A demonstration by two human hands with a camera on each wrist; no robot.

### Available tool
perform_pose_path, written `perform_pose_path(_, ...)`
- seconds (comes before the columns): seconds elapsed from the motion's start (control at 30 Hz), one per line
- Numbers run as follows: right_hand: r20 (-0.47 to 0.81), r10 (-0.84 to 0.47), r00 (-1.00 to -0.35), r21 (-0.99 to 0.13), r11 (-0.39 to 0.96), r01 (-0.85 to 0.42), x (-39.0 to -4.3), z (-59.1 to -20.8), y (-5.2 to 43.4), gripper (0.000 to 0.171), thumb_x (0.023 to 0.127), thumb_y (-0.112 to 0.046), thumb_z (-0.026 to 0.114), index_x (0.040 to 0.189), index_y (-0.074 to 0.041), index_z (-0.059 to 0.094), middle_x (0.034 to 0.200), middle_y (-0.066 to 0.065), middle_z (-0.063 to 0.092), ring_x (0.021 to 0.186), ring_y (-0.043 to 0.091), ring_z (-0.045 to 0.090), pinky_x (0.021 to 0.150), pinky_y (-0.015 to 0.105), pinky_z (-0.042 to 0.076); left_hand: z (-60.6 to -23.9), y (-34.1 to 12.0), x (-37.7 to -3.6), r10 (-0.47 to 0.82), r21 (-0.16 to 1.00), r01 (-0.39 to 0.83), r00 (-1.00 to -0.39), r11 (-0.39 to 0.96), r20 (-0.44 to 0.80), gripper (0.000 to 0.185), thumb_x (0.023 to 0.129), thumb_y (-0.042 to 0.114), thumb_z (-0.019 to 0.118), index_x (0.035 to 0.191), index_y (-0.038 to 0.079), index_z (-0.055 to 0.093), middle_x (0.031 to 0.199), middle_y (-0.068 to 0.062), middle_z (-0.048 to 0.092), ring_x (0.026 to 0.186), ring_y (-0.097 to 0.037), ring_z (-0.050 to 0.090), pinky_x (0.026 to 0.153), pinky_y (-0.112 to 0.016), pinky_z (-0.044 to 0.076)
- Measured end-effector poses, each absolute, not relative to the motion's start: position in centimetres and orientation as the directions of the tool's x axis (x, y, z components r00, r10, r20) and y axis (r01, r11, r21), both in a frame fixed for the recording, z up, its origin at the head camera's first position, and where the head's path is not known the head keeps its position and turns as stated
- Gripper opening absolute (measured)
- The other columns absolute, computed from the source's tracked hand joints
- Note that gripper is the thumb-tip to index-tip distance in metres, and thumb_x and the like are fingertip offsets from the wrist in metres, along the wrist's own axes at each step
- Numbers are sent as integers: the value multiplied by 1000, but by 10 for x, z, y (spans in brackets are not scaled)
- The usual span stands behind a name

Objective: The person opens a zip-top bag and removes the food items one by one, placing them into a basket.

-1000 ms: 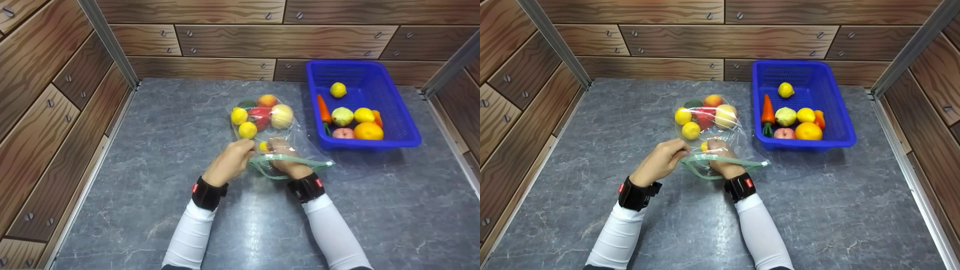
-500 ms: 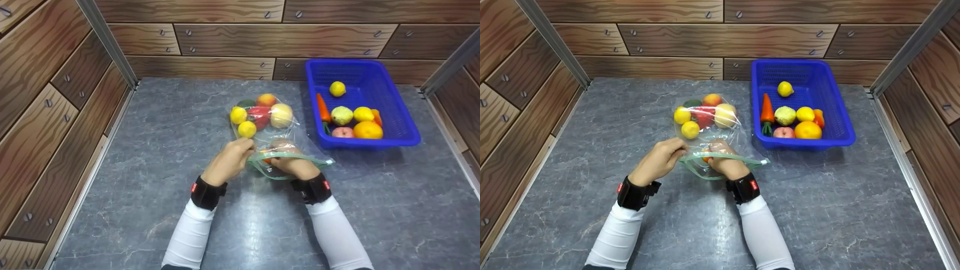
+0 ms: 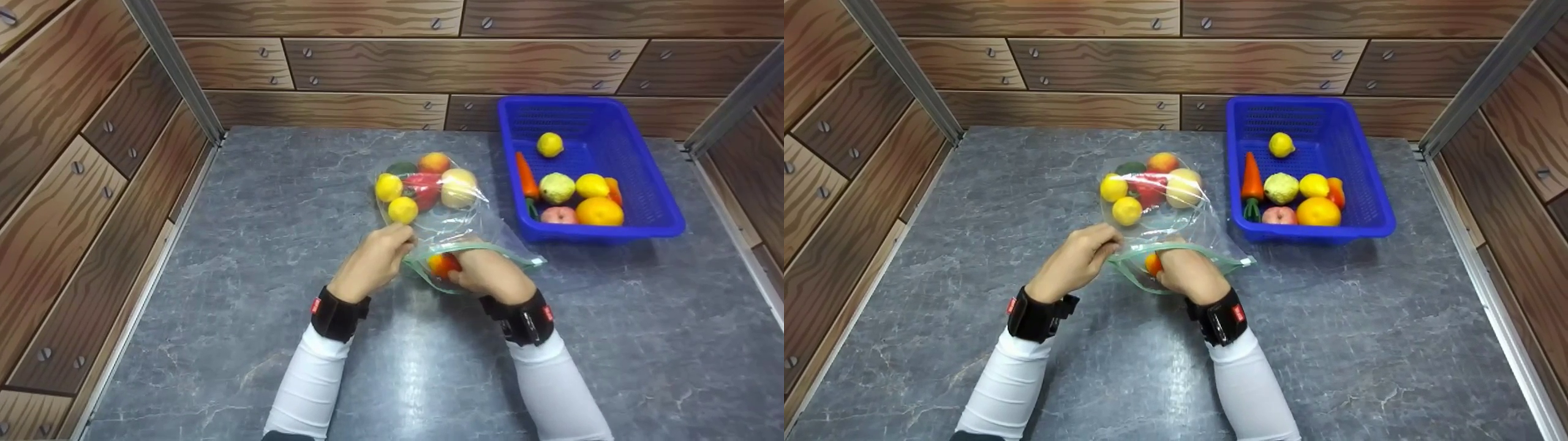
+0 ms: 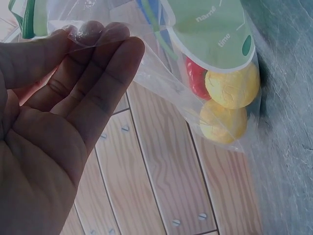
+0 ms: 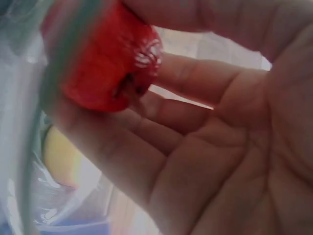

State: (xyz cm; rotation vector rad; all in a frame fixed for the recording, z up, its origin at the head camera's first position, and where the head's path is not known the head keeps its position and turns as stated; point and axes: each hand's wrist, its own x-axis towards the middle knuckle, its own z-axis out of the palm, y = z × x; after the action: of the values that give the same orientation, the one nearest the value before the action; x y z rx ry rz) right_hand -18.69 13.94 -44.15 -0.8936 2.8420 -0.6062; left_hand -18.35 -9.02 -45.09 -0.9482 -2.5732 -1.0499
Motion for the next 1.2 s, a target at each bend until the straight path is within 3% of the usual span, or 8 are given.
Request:
perform_pose_path(0.1,-13,-584,-812,-411,743,-528,-183,-433,140,13,86,-4,74,97,-3,67,80,4,61,71,22,57,68,40,53,-450,-90,-184,486,558,628,-777,543,401,6,101,3,62,98,3,67,93,-7,66,85,-20,63,77,-27,57)
perform_pose_path(0.23,-18,-627,-779,-412,714,-566,-179,-425,141,13,85,-2,76,89,-4,64,76,2,59,69,20,55,65,38,51,-450,-90,-184,484,557,631,-774,540,408,6,101,3,62,98,3,67,92,-7,65,85,-20,62,76,-27,57)
perform_pose_path(0.57,90,-701,-707,-371,635,-677,-168,-407,147,12,85,-1,75,92,-2,65,77,4,61,71,22,57,66,41,53,-450,-91,-185,486,551,643,-765,533,423,5,100,3,62,98,2,67,91,-7,65,83,-20,62,75,-26,57)
perform_pose_path(0.87,128,-700,-703,-392,615,-684,-157,-395,157,20,88,-1,74,107,0,70,95,9,70,86,25,66,80,44,59,-450,-91,-184,487,540,644,-764,542,423,5,99,1,64,96,4,66,91,-8,65,85,-21,62,77,-27,58)
perform_pose_path(1.2,242,-676,-696,-433,566,-701,-149,-386,177,31,86,0,76,117,1,70,106,11,73,92,25,68,84,44,59,-450,-91,-183,480,556,632,-774,540,414,4,99,1,64,98,2,67,93,-8,67,87,-21,65,80,-27,58)
